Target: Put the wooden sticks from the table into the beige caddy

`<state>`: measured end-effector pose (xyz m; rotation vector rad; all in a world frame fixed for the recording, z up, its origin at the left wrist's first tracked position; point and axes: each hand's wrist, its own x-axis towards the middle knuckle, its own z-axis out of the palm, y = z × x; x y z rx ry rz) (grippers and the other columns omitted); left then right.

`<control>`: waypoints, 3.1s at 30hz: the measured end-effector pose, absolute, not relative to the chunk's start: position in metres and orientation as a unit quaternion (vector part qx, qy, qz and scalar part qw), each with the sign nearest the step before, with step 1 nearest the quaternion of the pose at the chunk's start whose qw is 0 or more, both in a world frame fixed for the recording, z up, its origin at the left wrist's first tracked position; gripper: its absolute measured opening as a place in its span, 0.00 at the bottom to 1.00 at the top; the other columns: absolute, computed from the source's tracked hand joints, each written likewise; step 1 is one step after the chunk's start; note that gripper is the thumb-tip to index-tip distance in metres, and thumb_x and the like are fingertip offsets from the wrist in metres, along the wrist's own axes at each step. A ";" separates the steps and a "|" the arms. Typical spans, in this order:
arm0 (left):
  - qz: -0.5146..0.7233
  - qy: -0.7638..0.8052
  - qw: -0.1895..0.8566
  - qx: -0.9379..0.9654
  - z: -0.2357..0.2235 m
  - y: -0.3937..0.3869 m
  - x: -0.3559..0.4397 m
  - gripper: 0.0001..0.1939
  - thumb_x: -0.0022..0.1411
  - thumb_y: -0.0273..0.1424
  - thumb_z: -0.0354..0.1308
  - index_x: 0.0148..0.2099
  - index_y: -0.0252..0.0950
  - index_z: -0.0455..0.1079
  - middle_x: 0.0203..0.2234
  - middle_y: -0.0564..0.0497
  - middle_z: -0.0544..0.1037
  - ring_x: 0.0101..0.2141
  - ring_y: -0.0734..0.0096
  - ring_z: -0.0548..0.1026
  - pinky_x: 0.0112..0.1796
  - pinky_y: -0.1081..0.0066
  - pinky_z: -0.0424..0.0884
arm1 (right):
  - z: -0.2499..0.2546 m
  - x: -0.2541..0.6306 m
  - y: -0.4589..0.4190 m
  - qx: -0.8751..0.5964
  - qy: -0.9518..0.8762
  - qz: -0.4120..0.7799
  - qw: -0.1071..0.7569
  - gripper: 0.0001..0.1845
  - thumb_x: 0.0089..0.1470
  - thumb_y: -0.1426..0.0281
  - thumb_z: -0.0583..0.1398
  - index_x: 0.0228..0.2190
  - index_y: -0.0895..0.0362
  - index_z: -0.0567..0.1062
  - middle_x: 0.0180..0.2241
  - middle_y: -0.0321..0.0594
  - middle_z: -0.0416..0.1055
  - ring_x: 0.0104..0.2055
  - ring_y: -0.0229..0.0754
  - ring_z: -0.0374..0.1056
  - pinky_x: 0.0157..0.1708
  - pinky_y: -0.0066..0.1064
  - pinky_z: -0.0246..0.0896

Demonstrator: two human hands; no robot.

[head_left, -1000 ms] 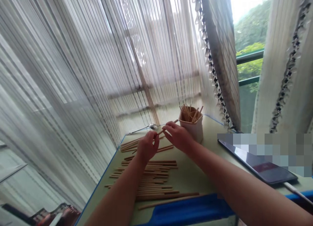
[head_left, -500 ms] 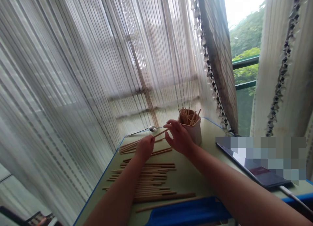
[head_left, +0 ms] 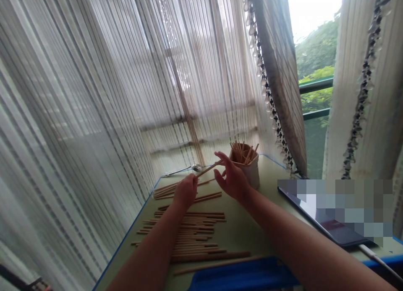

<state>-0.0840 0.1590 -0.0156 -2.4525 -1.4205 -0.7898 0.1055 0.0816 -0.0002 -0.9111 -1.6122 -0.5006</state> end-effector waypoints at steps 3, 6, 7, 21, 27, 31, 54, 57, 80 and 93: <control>-0.264 -0.479 0.096 -0.831 -0.015 0.157 -0.083 0.13 0.70 0.34 0.42 0.39 0.38 0.66 0.34 0.47 0.78 0.35 0.65 0.76 0.33 0.71 0.62 | -0.001 0.105 0.081 -0.386 -0.694 -0.214 0.569 0.39 0.59 0.69 0.53 0.65 0.55 0.40 0.56 0.54 0.65 0.42 0.45 0.73 0.34 0.35 0.73; -0.263 -0.479 0.100 -0.832 -0.013 0.155 -0.083 0.14 0.70 0.35 0.41 0.39 0.38 0.67 0.34 0.47 0.78 0.35 0.65 0.76 0.33 0.71 0.62 | -0.001 0.105 0.079 -0.395 -0.696 -0.195 0.567 0.44 0.58 0.70 0.53 0.66 0.52 0.31 0.58 0.53 0.63 0.44 0.46 0.73 0.36 0.39 0.73; -0.261 -0.478 0.101 -0.832 -0.013 0.154 -0.083 0.14 0.70 0.35 0.42 0.39 0.38 0.67 0.34 0.47 0.78 0.35 0.65 0.76 0.33 0.71 0.62 | -0.001 0.105 0.079 -0.398 -0.696 -0.189 0.567 0.46 0.58 0.70 0.54 0.66 0.51 0.30 0.58 0.52 0.64 0.44 0.47 0.73 0.36 0.40 0.73; -0.250 -0.481 0.104 -0.834 -0.015 0.157 -0.084 0.15 0.70 0.37 0.40 0.38 0.38 0.66 0.34 0.47 0.77 0.36 0.65 0.76 0.34 0.71 0.62 | -0.005 0.108 0.083 -0.394 -0.682 -0.203 0.582 0.27 0.56 0.71 0.55 0.57 0.54 0.55 0.49 0.46 0.71 0.33 0.39 0.71 0.32 0.33 0.70; -0.241 -0.503 0.097 -0.824 -0.013 0.157 -0.084 0.16 0.70 0.37 0.40 0.38 0.38 0.66 0.35 0.46 0.78 0.37 0.64 0.76 0.34 0.70 0.62 | -0.003 0.107 0.083 -0.385 -0.678 -0.219 0.587 0.24 0.55 0.73 0.56 0.53 0.54 0.58 0.42 0.42 0.73 0.27 0.35 0.68 0.27 0.29 0.67; -0.238 -0.505 0.091 -0.825 -0.014 0.158 -0.084 0.15 0.70 0.37 0.40 0.38 0.38 0.66 0.35 0.46 0.78 0.37 0.63 0.76 0.34 0.70 0.62 | -0.002 0.106 0.082 -0.386 -0.676 -0.226 0.586 0.22 0.55 0.72 0.56 0.52 0.54 0.59 0.39 0.40 0.73 0.25 0.34 0.67 0.25 0.28 0.65; -0.132 -0.458 0.060 -0.877 -0.015 0.156 -0.085 0.20 0.66 0.45 0.44 0.43 0.36 0.68 0.37 0.44 0.78 0.38 0.61 0.76 0.38 0.68 0.66 | 0.007 0.108 0.073 -0.392 -0.696 -0.229 0.557 0.03 0.53 0.74 0.55 0.32 0.56 0.68 0.24 0.34 0.70 0.23 0.33 0.62 0.25 0.24 0.55; -0.126 -0.455 0.058 -0.880 -0.016 0.158 -0.085 0.19 0.67 0.45 0.43 0.42 0.37 0.69 0.36 0.45 0.78 0.38 0.62 0.76 0.38 0.68 0.66 | 0.007 0.109 0.075 -0.388 -0.698 -0.237 0.554 0.02 0.52 0.74 0.55 0.31 0.56 0.68 0.24 0.34 0.70 0.23 0.33 0.62 0.26 0.25 0.55; -0.170 -0.473 0.088 -0.860 -0.011 0.156 -0.082 0.19 0.70 0.38 0.40 0.45 0.38 0.71 0.40 0.45 0.77 0.43 0.63 0.73 0.44 0.68 0.66 | 0.003 0.104 0.075 -0.354 -0.622 -0.126 0.687 0.14 0.62 0.65 0.51 0.49 0.53 0.61 0.33 0.39 0.72 0.30 0.38 0.69 0.31 0.32 0.66; -0.178 -0.464 0.105 -0.862 -0.014 0.158 -0.081 0.19 0.70 0.37 0.39 0.44 0.38 0.70 0.39 0.46 0.78 0.41 0.64 0.74 0.42 0.69 0.66 | 0.006 0.101 0.077 -0.352 -0.612 -0.077 0.704 0.17 0.60 0.63 0.55 0.50 0.52 0.62 0.34 0.38 0.74 0.27 0.37 0.69 0.27 0.31 0.66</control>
